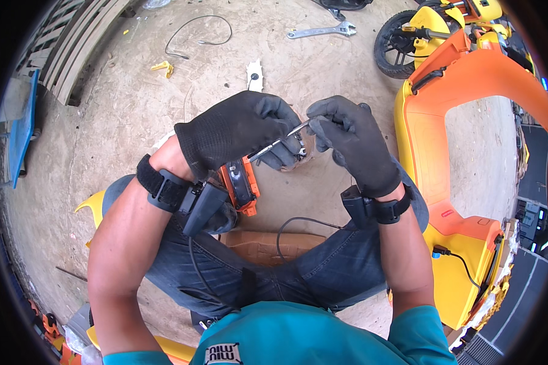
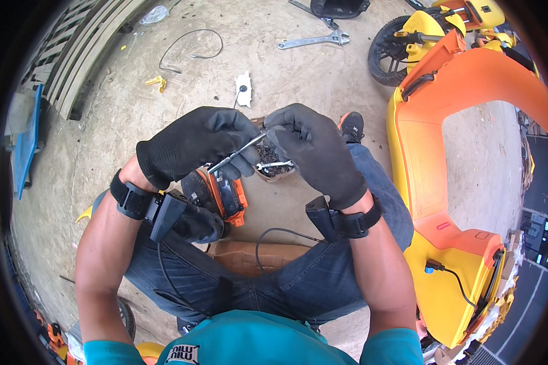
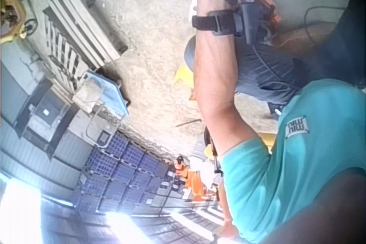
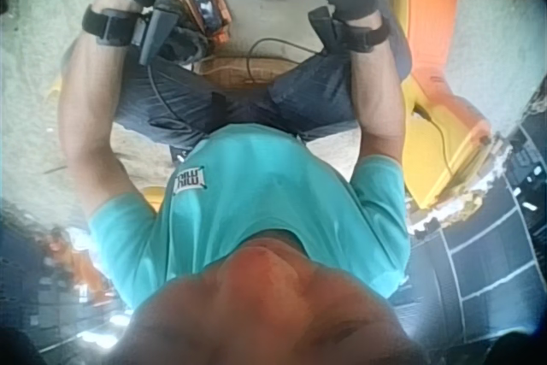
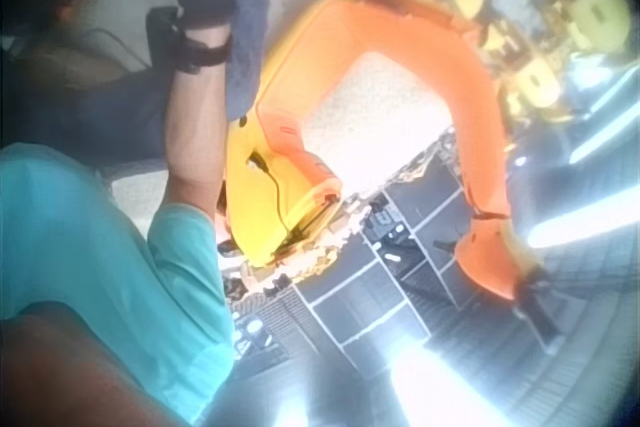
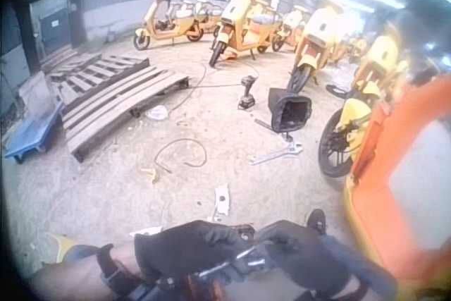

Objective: The person works on the internal components of an orange electric scooter part, using a wrench and a screwdriver to loosen and tighten screws and nuts. They handle a black internal housing and manage a set of wires and connectors while seated near other scooter frames.

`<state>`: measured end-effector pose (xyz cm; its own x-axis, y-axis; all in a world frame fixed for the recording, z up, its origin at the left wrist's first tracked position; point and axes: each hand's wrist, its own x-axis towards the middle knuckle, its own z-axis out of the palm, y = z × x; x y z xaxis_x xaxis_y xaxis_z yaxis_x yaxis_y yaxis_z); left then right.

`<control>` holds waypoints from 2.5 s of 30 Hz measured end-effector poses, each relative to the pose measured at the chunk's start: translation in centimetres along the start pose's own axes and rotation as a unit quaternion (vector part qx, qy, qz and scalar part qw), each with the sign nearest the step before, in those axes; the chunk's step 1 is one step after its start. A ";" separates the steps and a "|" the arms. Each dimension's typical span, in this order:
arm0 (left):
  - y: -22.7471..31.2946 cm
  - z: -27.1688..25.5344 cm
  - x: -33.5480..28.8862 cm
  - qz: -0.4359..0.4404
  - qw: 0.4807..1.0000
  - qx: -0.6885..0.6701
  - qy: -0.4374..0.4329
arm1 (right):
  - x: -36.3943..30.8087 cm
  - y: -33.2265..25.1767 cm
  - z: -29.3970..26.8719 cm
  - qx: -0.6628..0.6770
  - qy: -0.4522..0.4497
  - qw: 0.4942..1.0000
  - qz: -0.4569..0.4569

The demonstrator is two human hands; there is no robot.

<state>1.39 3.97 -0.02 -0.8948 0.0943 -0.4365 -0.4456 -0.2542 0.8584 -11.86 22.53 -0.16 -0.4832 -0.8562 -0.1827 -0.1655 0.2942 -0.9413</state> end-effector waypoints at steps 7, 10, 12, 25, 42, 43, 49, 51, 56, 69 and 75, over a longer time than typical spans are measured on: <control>0.0 -0.6 -0.1 0.032 0.999 -0.027 -0.008 | -0.1 0.3 -1.0 0.117 0.078 0.989 0.053; 0.2 -0.6 -0.2 0.042 0.999 -0.032 -0.008 | -0.1 0.4 -1.0 0.112 0.071 0.988 0.074; 0.2 -0.5 -0.4 0.046 0.998 -0.033 -0.001 | -0.1 0.5 -0.8 0.106 0.058 0.989 0.086; 0.2 -0.5 -0.3 0.084 0.992 -0.064 -0.069 | 0.1 1.8 -0.2 -0.024 -0.012 0.998 0.060; 0.9 -0.5 -0.6 0.063 0.996 0.001 0.059 | -0.1 1.0 -1.6 0.121 0.110 0.984 0.077; 0.7 -0.6 -0.6 0.061 0.995 0.005 0.080 | -0.2 1.0 -1.8 0.146 0.111 0.981 0.066; 0.4 -1.1 -0.4 0.065 0.992 0.028 0.102 | -0.2 0.5 -2.0 0.182 0.123 0.974 0.054; 0.4 -1.2 -0.5 0.068 0.991 0.037 0.108 | -0.3 0.1 -2.0 0.182 0.126 0.973 0.058; 0.4 -1.5 -0.4 0.069 0.988 0.078 0.113 | -0.5 -0.2 -1.8 0.115 0.073 0.988 0.068; 0.5 -1.4 -0.1 0.049 0.984 0.123 0.120 | -0.3 0.2 -0.7 -0.026 0.074 0.997 0.002; 0.6 -1.1 0.0 0.050 0.988 0.110 0.098 | -0.3 0.2 -0.9 -0.086 0.063 0.994 0.000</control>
<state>1.13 2.79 0.18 -0.9214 -0.1143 -0.3714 -0.3698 -0.0360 0.9284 -12.50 23.26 0.00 -0.5851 -0.7997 -0.1345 -0.3057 0.3712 -0.8768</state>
